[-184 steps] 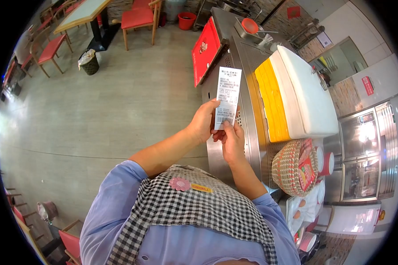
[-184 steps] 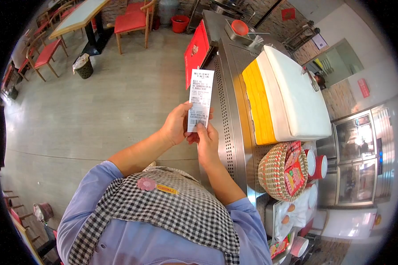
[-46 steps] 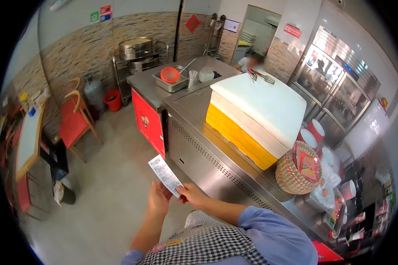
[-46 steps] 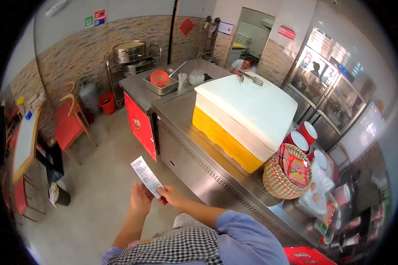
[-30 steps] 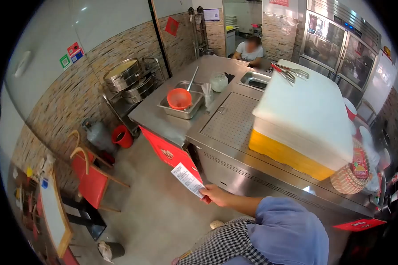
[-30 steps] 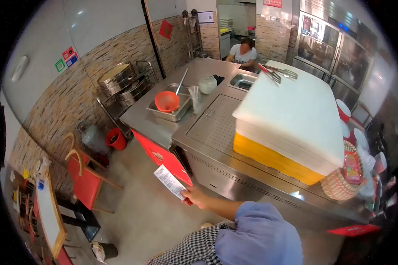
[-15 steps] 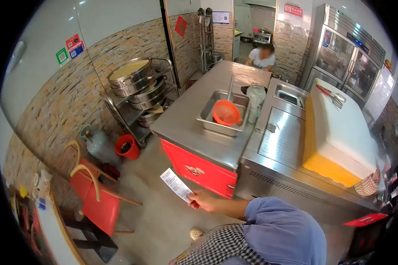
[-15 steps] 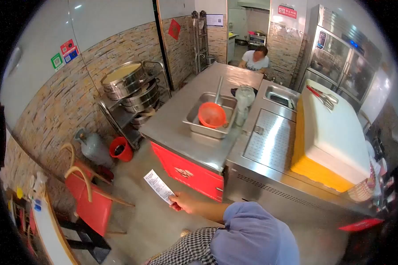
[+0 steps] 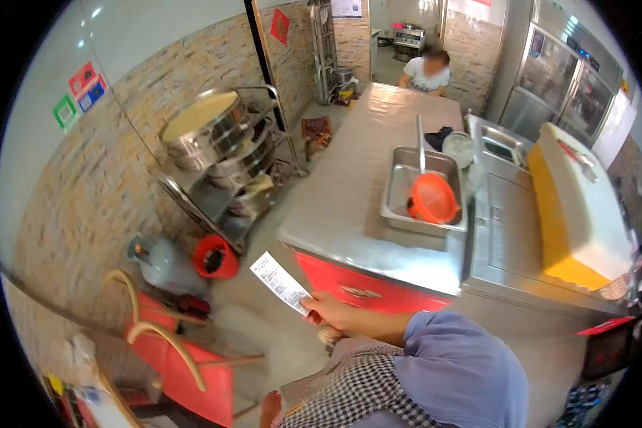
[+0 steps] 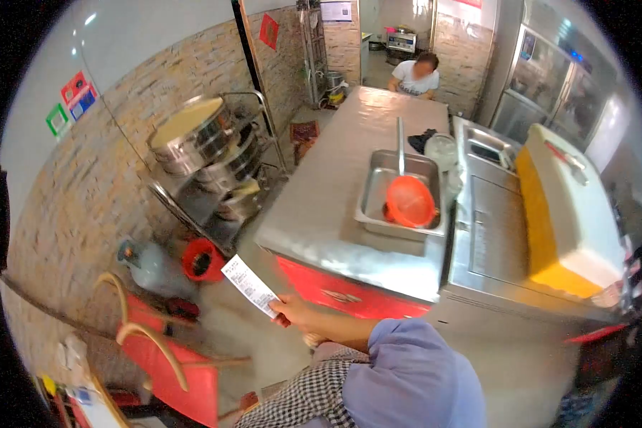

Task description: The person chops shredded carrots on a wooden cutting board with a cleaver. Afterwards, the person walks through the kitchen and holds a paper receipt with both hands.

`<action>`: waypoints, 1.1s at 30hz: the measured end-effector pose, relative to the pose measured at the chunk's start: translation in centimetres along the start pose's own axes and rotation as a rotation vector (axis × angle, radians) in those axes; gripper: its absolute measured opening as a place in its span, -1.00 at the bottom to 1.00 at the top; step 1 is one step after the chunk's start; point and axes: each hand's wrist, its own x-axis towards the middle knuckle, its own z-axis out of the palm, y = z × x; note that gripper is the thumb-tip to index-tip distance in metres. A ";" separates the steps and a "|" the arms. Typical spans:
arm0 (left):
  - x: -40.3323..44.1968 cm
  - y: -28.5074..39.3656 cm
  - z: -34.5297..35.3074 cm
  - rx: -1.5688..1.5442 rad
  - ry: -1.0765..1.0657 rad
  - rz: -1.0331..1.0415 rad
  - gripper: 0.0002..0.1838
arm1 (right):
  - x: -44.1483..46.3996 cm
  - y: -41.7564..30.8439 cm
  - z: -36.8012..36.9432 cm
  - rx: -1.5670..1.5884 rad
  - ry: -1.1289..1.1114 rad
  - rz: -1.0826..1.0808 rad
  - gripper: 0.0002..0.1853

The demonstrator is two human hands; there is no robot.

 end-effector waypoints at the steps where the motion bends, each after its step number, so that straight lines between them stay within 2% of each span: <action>1: 2.3 1.2 -1.6 -0.006 0.018 0.033 -0.61 | 2.6 -1.4 0.6 0.003 -0.010 -0.014 -0.73; 7: 10.6 5.9 -8.8 0.013 -0.033 0.113 -0.57 | 12.6 -7.2 4.2 0.153 -0.031 -0.038 -0.76; 12: 20.2 3.9 -12.4 0.190 -0.211 0.203 -0.53 | 18.8 -10.4 3.1 0.143 0.169 -0.119 -0.76; 16: 29.1 3.1 -18.1 0.350 -0.374 0.320 -0.53 | 22.6 -12.7 1.7 0.287 0.341 -0.189 -0.83; 20: 36.9 6.9 -26.3 0.428 -0.323 0.350 -0.59 | 25.4 -14.3 2.8 0.527 0.553 -0.232 -0.82; 24: 44.8 11.1 -33.3 0.588 -0.209 0.619 -0.62 | 28.1 -15.9 3.2 0.569 0.595 -0.306 -0.84; 25: 46.6 12.1 -34.0 0.586 -0.186 0.682 -0.62 | 28.6 -16.1 3.3 0.558 0.637 -0.347 -0.86; 27: 49.4 14.7 -35.0 0.404 -0.243 0.554 -0.64 | 28.9 -16.4 3.3 0.587 0.713 -0.380 -0.86; 29: 51.5 17.7 -34.5 0.067 -0.309 0.382 -0.66 | 29.3 -16.8 2.9 0.596 0.788 -0.401 -0.86; 30: 52.5 19.1 -33.8 0.001 -0.342 0.365 -0.66 | 29.4 -16.8 2.5 0.610 0.822 -0.416 -0.86; 31: 53.2 20.3 -32.7 -0.031 -0.373 0.362 -0.67 | 29.5 -16.9 1.8 0.621 0.855 -0.432 -0.85; 33: 54.9 22.8 -30.6 0.174 -0.402 0.493 -0.66 | 29.6 -17.7 1.1 0.632 0.900 -0.473 -0.85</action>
